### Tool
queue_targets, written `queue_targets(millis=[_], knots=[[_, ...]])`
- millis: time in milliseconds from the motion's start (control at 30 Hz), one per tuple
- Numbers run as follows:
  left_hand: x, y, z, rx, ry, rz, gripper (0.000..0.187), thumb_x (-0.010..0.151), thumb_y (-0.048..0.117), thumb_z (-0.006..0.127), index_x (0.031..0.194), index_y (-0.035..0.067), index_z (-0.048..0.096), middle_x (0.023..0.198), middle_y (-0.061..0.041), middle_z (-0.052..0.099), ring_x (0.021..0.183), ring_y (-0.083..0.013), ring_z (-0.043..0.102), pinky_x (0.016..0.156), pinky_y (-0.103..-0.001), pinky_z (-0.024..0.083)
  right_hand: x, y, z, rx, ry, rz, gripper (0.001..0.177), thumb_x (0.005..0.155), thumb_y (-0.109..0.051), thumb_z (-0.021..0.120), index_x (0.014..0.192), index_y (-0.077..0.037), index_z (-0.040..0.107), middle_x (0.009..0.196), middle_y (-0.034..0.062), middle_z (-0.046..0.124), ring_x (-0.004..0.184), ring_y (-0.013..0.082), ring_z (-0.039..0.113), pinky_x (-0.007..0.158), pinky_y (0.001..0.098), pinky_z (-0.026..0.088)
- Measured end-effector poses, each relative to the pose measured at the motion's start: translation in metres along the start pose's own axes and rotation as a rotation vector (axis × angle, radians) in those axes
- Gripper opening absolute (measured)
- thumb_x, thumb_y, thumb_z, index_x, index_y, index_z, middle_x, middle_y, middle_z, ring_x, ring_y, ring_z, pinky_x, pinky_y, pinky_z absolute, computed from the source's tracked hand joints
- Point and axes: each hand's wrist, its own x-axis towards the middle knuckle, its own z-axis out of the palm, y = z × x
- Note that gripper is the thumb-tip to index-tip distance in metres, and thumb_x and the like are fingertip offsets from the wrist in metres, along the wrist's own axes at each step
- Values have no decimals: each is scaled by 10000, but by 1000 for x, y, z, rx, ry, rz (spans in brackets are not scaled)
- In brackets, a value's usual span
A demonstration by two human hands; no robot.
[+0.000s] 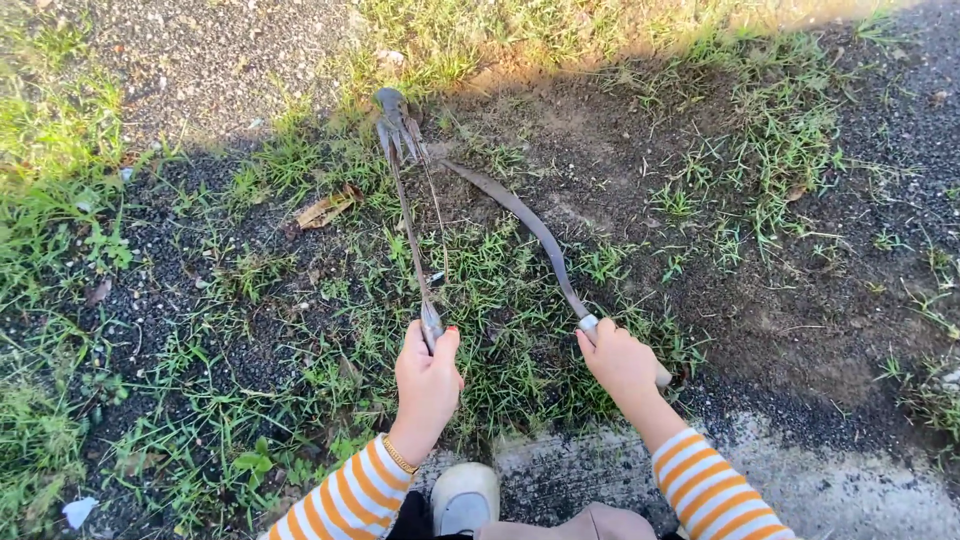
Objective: Using a sickle and a hand fork to remove grass and weeds from the ground.
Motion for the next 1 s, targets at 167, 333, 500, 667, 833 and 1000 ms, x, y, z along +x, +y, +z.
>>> queue_targets(millis=[167,333,500,667,833,1000], knots=[[3,-1,-6,-50,-5,18,101,977,144,579,940,64,530,633,-34,515,379,-130,465,361,-288,402,-19,-12,-9,101,41,-17,461,999,-549,510,871,-107,542,650,85,665,448,299,632,413,418,524],[4,3,1,-96,-36,28,102,968,122,578,902,83,510,612,-12,467,383,-117,427,346,-292,362,-11,-20,-16,152,62,-7,448,982,-534,549,841,-109,538,614,82,659,421,292,606,407,409,500],[-3,13,1,40,58,50,152,936,179,611,865,57,555,475,-86,525,372,-170,575,414,-269,448,10,5,-20,23,2,-6,499,976,-607,468,890,-122,552,726,124,689,644,323,751,607,447,602],[-1,14,-8,46,92,52,166,944,188,606,873,47,555,472,-86,524,371,-179,568,408,-283,435,26,15,-19,-53,18,29,513,990,-633,442,917,-138,555,736,106,693,651,298,758,617,426,604],[-4,18,-10,48,94,53,187,949,210,599,869,49,547,457,-80,504,369,-173,549,393,-287,412,53,24,-34,105,78,177,442,1065,-434,456,933,-49,628,756,217,686,680,402,752,648,490,607],[6,-5,-7,-76,-15,55,100,967,127,595,909,67,540,619,-14,491,403,-113,423,360,-286,354,37,32,-93,359,-124,396,585,1059,-546,408,1033,8,593,753,232,708,649,429,714,610,503,585]])
